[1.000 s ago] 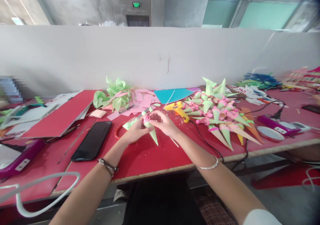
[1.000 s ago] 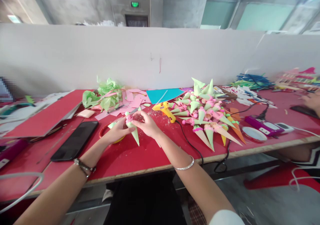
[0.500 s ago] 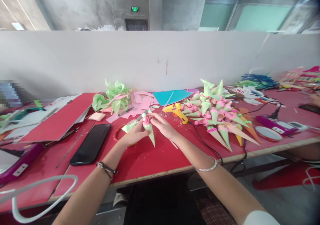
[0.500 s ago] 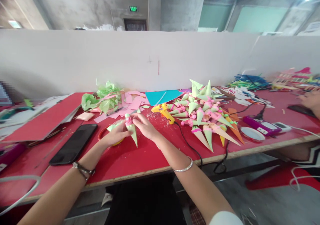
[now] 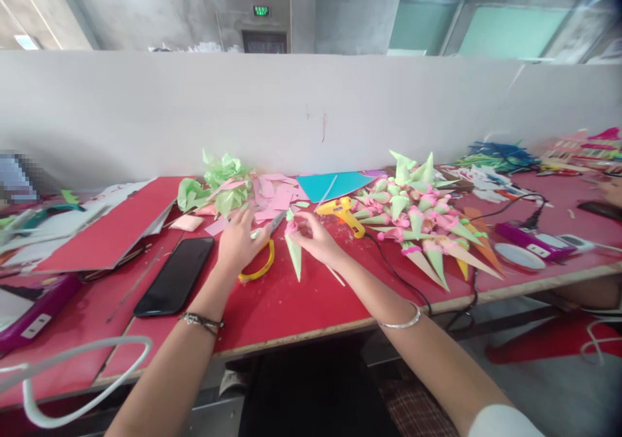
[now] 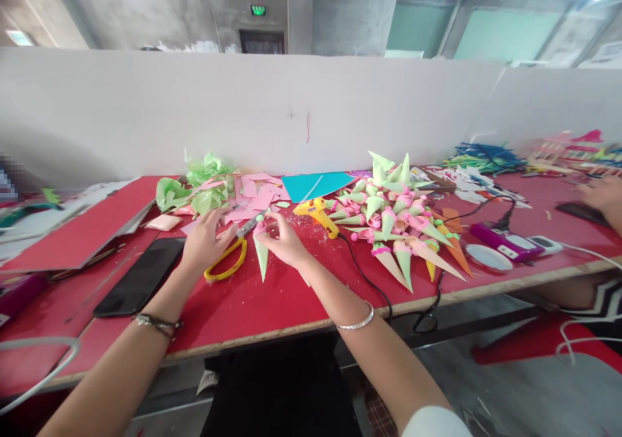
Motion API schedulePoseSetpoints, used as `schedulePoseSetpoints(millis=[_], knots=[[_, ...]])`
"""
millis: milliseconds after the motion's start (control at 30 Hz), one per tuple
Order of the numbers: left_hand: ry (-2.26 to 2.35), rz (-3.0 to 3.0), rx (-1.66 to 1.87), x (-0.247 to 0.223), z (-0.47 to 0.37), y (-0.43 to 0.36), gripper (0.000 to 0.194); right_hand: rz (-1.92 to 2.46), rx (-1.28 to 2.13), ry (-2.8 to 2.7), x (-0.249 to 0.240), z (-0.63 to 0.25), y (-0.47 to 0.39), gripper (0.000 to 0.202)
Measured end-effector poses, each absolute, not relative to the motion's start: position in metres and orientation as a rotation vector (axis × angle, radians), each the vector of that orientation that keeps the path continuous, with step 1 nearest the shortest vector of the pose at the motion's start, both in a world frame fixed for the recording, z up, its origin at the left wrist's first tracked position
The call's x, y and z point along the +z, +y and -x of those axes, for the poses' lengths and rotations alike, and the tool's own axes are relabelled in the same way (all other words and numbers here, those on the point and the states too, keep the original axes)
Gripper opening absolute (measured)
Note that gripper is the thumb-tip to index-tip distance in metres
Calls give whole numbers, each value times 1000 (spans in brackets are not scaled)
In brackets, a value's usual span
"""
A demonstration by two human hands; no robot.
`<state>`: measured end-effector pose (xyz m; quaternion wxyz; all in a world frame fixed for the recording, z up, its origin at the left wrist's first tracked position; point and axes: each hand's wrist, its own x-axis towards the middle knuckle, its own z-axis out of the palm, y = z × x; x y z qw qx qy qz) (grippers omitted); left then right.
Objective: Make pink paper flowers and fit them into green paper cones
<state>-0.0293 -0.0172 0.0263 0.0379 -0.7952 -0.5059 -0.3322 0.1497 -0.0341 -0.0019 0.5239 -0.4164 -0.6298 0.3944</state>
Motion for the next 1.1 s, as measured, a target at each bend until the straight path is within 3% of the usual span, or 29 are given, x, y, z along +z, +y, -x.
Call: schedulePoseSetpoints(millis=[200, 533, 700, 833, 1100], knots=[[-1943, 2309, -638, 12, 38, -4, 52, 1093, 938, -1554, -16, -153, -27, 49], [-1585, 2495, -441, 16, 30, -10, 41, 1226, 865, -1661, -15, -154, -30, 41], [-1479, 2540, -565, 20, 32, -8, 38, 1276, 693, -1694, -12, -154, -30, 42], [-1474, 2761, -676, 22, 31, -12, 40, 1137, 520, -1648, -4, -153, -32, 24], [-1211, 3034, -841, 28, 25, -21, 35, 863, 572, -1673, 9, -151, -41, 18]])
